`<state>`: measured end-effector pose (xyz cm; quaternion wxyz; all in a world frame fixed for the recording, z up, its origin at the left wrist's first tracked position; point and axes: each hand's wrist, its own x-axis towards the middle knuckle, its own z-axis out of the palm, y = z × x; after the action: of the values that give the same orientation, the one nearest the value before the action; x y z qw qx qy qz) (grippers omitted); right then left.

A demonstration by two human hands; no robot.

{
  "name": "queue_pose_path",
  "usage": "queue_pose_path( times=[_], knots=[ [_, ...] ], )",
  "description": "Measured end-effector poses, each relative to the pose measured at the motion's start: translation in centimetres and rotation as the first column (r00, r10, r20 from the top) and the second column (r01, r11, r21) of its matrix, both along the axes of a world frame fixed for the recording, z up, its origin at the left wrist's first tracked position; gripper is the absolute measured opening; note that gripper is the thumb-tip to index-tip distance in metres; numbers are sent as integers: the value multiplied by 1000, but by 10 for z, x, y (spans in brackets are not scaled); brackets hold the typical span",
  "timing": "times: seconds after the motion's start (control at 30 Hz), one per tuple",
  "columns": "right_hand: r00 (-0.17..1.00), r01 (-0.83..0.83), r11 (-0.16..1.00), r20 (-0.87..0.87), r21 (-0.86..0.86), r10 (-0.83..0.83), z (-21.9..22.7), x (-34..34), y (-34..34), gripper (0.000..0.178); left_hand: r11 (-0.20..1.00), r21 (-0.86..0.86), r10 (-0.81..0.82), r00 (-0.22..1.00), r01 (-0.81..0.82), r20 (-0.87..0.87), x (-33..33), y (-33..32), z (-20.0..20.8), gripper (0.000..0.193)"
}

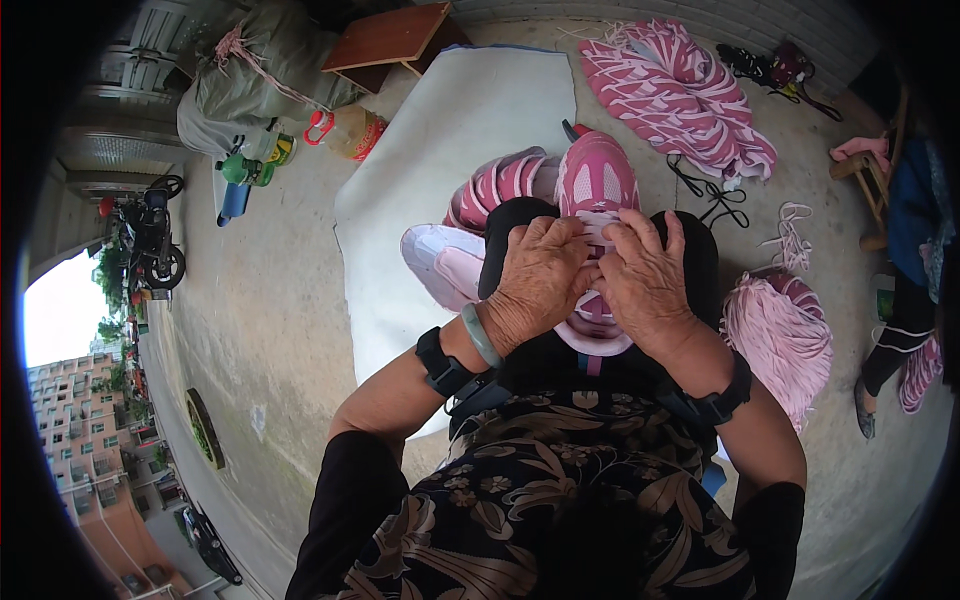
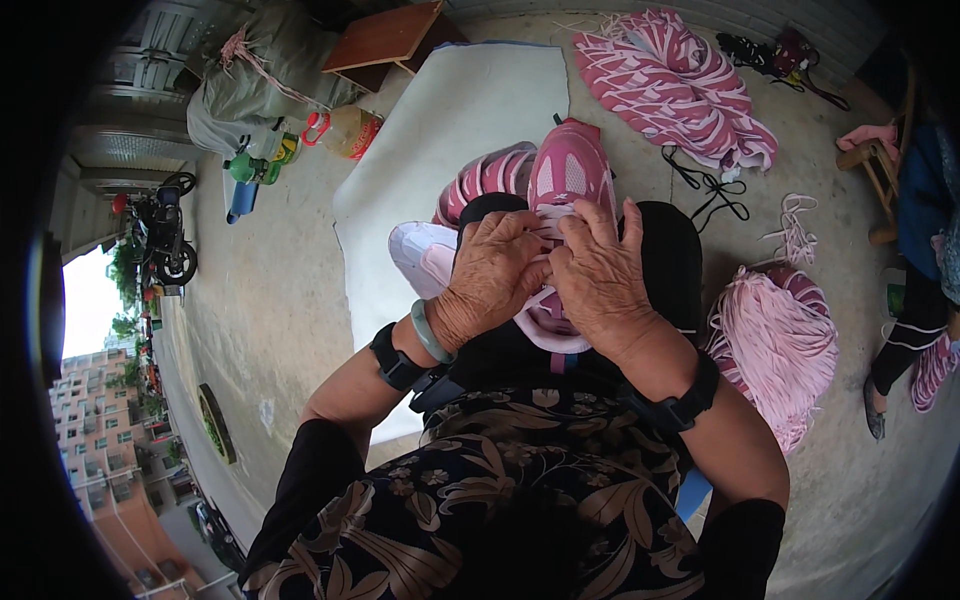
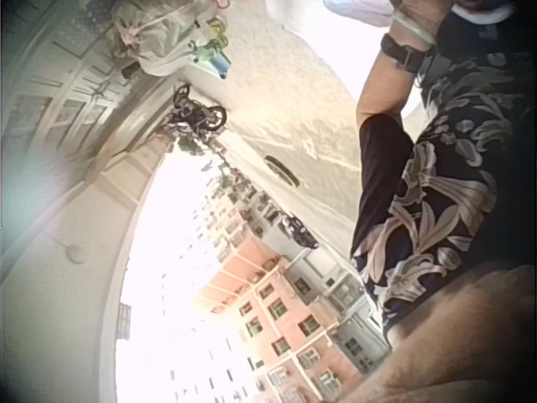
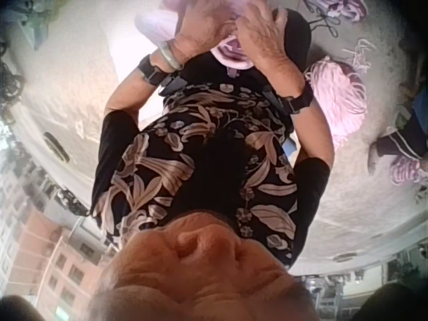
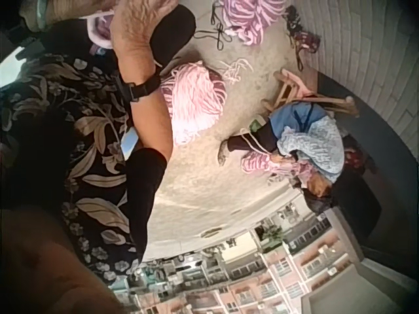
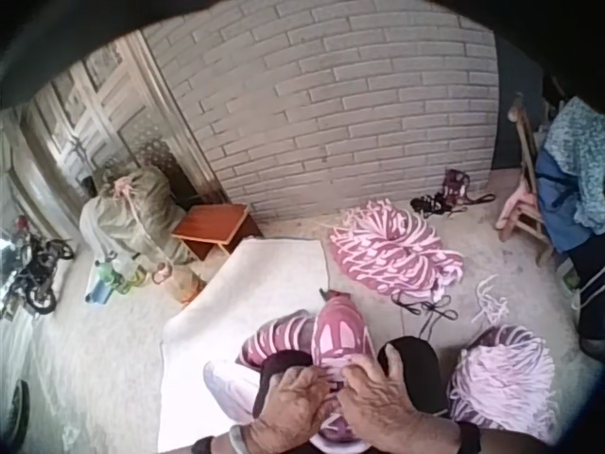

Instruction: The person laces a pink Reebok sneaker by hand, threading a pink shoelace through the eyelets in a crisscross pattern. They pull the laces tight and tie a knot at the top to secure the shoe.

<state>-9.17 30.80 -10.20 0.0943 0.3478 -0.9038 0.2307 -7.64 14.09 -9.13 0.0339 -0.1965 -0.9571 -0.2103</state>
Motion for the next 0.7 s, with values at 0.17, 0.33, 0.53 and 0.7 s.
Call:
queue_pose_path(
  times=[0.17,0.33,0.53,0.7],
  knots=[
    [1000,5,997,22,-81,-4,3,-3,9,12,954,299,-7,999,-10,54,-3,-7,-13,15],
    [929,76,841,343,-536,135,1,-7,46,7,728,661,-73,939,-181,337,10,-39,-9,1],
    [556,488,630,772,-604,309,-19,6,92,13,419,760,-141,791,-497,596,32,-71,-22,3],
    [542,540,614,796,-576,270,-22,-8,83,15,333,747,12,794,-576,607,18,-51,-8,7]
  ],
)
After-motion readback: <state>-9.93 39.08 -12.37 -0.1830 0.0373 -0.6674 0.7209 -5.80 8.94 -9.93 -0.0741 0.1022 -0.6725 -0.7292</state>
